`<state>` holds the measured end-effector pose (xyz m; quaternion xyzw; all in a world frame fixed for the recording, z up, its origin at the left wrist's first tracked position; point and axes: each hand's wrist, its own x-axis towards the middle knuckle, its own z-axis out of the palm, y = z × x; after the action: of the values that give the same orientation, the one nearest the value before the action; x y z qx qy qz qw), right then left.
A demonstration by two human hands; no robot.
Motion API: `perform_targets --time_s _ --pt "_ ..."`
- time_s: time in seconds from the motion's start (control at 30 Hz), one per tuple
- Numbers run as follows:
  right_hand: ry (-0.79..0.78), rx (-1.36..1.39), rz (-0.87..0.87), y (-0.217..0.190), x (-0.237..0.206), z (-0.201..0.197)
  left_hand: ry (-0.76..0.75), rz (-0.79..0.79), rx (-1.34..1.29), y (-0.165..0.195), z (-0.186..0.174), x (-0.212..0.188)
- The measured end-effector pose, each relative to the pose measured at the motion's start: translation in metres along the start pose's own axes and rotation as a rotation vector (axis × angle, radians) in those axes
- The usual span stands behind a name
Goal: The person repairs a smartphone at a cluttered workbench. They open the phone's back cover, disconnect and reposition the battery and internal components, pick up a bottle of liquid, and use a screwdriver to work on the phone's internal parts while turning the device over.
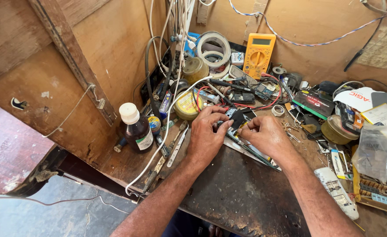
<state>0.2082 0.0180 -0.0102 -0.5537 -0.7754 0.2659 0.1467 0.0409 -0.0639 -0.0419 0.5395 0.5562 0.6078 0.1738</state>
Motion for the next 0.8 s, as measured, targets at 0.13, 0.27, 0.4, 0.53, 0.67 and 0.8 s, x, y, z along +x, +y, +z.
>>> perform_targets --time_s 0.13,0.27,0.4,0.53,0.67,0.8 --pt "0.0 0.016 -0.005 -0.0005 0.0001 0.0002 0.002 0.015 -0.006 0.0002 -0.0001 0.0003" --pt "0.003 0.006 -0.023 -0.004 -0.0026 0.0005 0.006 0.036 -0.009 0.0004 -0.0007 -0.0002" --pt "0.003 -0.011 -0.013 -0.0068 -0.0044 0.0006 0.0 0.008 -0.014 0.0008 -0.0007 -0.0003" --pt "0.012 -0.02 -0.023 -0.0072 -0.0035 0.0012 0.006 0.028 -0.009 0.001 -0.0005 -0.0001" --pt "0.007 -0.016 -0.031 -0.0054 -0.0002 0.0027 0.008 0.037 0.004 0.0004 -0.0007 0.0004" --pt "-0.029 0.014 -0.022 -0.0028 0.0037 0.0032 0.012 0.042 0.002 0.0 -0.0003 0.0001"
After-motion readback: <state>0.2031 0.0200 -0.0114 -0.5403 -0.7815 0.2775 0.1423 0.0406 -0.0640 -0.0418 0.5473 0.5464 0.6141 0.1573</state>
